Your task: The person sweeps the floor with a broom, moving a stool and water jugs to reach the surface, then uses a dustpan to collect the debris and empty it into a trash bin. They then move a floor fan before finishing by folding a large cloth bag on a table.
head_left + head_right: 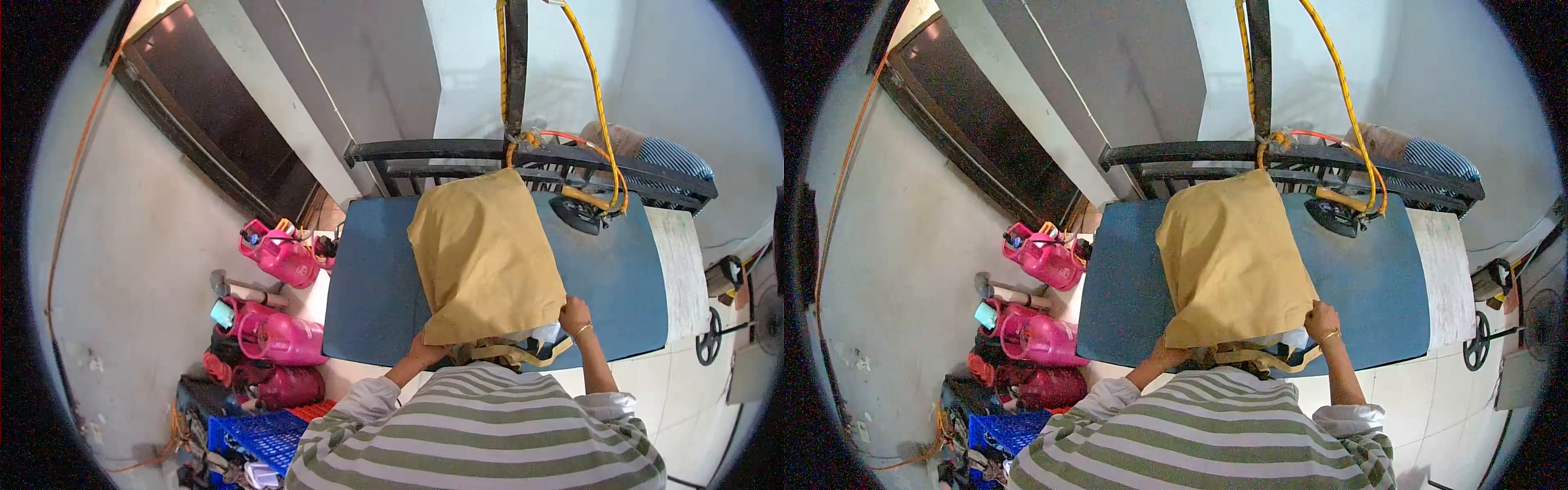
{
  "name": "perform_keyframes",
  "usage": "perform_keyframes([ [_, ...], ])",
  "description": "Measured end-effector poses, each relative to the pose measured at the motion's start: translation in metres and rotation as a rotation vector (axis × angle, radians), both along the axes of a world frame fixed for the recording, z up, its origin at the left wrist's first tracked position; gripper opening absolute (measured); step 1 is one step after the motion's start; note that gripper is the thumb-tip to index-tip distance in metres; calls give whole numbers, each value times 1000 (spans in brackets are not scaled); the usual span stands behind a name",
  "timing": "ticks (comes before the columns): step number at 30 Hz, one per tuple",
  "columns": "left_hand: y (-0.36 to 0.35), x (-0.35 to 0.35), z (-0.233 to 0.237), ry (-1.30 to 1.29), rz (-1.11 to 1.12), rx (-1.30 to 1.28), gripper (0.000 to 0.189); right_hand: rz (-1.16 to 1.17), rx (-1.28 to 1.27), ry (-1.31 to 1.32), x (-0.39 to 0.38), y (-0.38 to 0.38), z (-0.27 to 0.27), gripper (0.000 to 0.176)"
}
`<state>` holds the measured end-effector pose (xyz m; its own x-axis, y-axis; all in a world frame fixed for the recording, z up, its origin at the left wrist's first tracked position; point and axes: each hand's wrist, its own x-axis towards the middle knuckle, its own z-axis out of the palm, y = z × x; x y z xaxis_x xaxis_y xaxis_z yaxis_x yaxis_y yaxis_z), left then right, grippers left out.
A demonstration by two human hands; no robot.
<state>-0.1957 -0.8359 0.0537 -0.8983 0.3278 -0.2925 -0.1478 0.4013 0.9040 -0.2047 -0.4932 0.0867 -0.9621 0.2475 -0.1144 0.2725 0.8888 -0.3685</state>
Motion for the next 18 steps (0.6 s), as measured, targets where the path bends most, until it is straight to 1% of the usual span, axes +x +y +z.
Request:
perform_keyframes([
  [1, 3, -1, 25, 68, -99, -178, 35, -8, -8, -1, 0, 0, -3, 15],
  [2, 6, -1, 38, 137, -197, -356, 35, -15, -15, -1, -1, 1, -4, 15],
  [3, 4, -2, 28, 193, -217, -405, 35, -13, -22, -3, -1, 1, -4, 15],
  [5, -3, -3, -11, 305, -256, -504, 35, -10, -38, -5, -1, 1, -5, 15],
  [8, -10, -6, -36, 302, -299, -532, 35, -10, 4, -27, -3, 6, -14, 19],
  [11, -4, -5, -7, 196, -221, -467, 36, -13, -13, -26, -3, 5, -10, 19],
  [14, -4, -6, -23, 211, -220, -371, 37, -16, -20, -6, -1, 0, 3, 19],
  [18, -4, -7, -21, 282, -195, -418, 37, -4, -9, 21, -1, 2, -6, 18],
])
